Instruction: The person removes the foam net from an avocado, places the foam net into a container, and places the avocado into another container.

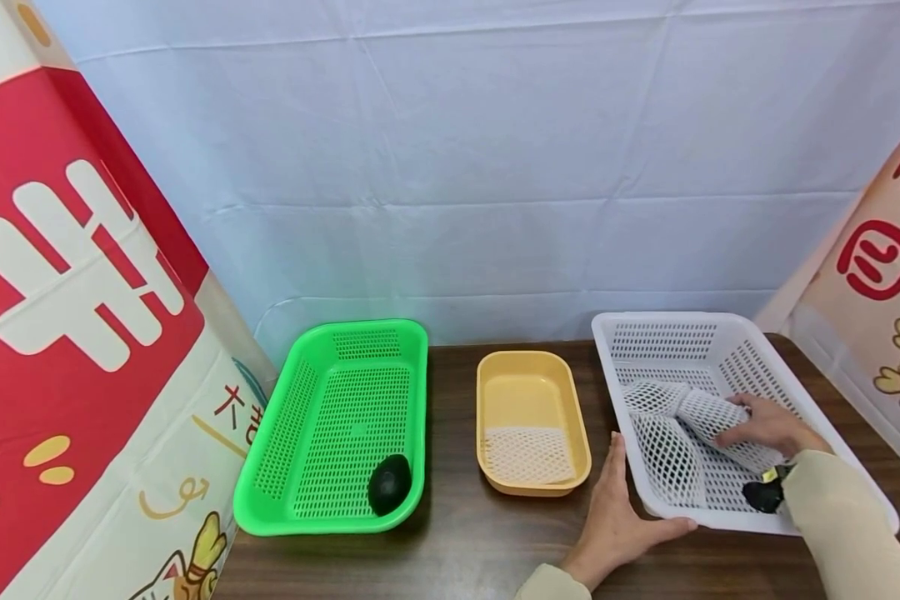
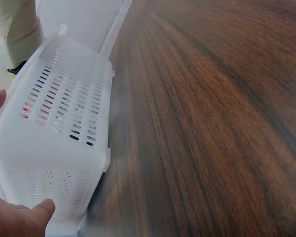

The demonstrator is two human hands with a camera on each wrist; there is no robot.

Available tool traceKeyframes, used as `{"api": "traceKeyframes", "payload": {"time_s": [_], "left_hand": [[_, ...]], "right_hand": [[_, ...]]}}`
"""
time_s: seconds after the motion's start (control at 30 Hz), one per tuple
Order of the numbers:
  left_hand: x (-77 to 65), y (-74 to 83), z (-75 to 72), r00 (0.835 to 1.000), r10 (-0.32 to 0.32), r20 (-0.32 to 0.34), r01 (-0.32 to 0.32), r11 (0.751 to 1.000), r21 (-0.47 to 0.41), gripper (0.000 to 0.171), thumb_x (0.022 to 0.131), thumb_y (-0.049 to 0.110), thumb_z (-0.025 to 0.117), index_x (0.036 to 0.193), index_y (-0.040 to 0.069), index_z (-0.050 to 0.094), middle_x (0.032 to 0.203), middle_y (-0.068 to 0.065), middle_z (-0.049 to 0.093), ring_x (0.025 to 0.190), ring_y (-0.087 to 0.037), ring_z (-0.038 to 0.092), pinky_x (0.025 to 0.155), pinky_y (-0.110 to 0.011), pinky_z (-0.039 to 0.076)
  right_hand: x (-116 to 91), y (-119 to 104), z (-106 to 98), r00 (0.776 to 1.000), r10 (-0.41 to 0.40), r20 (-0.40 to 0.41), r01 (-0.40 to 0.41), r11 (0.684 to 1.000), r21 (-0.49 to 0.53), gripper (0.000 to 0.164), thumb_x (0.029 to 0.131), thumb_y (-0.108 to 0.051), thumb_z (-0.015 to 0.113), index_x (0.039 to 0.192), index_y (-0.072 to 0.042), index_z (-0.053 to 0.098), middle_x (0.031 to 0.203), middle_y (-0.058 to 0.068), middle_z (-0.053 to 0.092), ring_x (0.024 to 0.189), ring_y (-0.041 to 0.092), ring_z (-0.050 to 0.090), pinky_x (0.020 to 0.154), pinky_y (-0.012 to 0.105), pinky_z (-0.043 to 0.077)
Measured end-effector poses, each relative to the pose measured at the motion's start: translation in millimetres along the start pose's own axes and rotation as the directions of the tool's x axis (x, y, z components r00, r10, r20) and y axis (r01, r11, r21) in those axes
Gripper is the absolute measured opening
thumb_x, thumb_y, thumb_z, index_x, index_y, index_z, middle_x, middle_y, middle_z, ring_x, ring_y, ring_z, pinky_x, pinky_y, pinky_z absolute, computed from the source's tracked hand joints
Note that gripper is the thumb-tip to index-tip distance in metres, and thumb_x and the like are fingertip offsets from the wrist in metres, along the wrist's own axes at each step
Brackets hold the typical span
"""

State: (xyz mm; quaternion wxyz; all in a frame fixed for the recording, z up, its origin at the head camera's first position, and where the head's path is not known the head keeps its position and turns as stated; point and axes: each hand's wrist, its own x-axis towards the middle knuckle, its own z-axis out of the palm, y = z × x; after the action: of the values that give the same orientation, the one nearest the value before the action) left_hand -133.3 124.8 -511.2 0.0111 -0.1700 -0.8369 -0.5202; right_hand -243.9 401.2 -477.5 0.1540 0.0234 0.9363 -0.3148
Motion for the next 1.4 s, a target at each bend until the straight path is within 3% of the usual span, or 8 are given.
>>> {"api": "traceKeyframes", "payload": {"time_s": [0.47, 1.1, 1.4], "left_hand": [[-1.6, 2.1, -0.6, 1.0, -0.01, -0.009, 0.01, 1.0, -0.002, 0.108, 0.063, 0.056, 0.071, 0.143, 0.023, 0.006, 0.144, 0.005, 0.015, 0.127, -0.016, 0.024, 0.096, -0.032, 0.032], [-0.5, 3.1, -4.9, 1.0, -0.007, -0.009, 0.007, 1.0, 0.003, 0.109, 0.062, 0.055, 0.072, 0.143, 0.022, 0.007, 0.145, 0.004, 0.015, 0.127, -0.015, 0.023, 0.097, -0.032, 0.031], [-0.5, 3.2, -11.0, 1.0, -0.002, 0.011, 0.002, 1.0, -0.001, 0.107, 0.065, 0.056, 0.069, 0.143, 0.024, 0.005, 0.145, 0.006, 0.013, 0.129, -0.015, 0.02, 0.098, -0.032, 0.029]], "right_hand": [[-3.5, -1.2, 1.9, 0.999, -0.001, -0.05, -0.001, 0.999, -0.049, 0.089, 0.059, -0.035, 0.079, 0.116, 0.015, 0.033, 0.1, 0.034, 0.044, 0.083, 0.039, 0.046, 0.065, 0.047, 0.042], [-9.9, -9.9, -5.5, 0.997, 0.009, -0.074, -0.009, 1.0, 0.0, 0.087, 0.064, -0.035, 0.076, 0.119, 0.014, 0.03, 0.091, 0.027, 0.05, 0.072, 0.029, 0.053, 0.053, 0.034, 0.046], [-18.7, -15.6, -13.8, 0.996, 0.038, -0.079, -0.04, 0.999, -0.022, 0.1, 0.065, -0.041, 0.074, 0.126, 0.016, 0.02, 0.097, 0.033, 0.045, 0.076, 0.034, 0.051, 0.056, 0.038, 0.046]]}}
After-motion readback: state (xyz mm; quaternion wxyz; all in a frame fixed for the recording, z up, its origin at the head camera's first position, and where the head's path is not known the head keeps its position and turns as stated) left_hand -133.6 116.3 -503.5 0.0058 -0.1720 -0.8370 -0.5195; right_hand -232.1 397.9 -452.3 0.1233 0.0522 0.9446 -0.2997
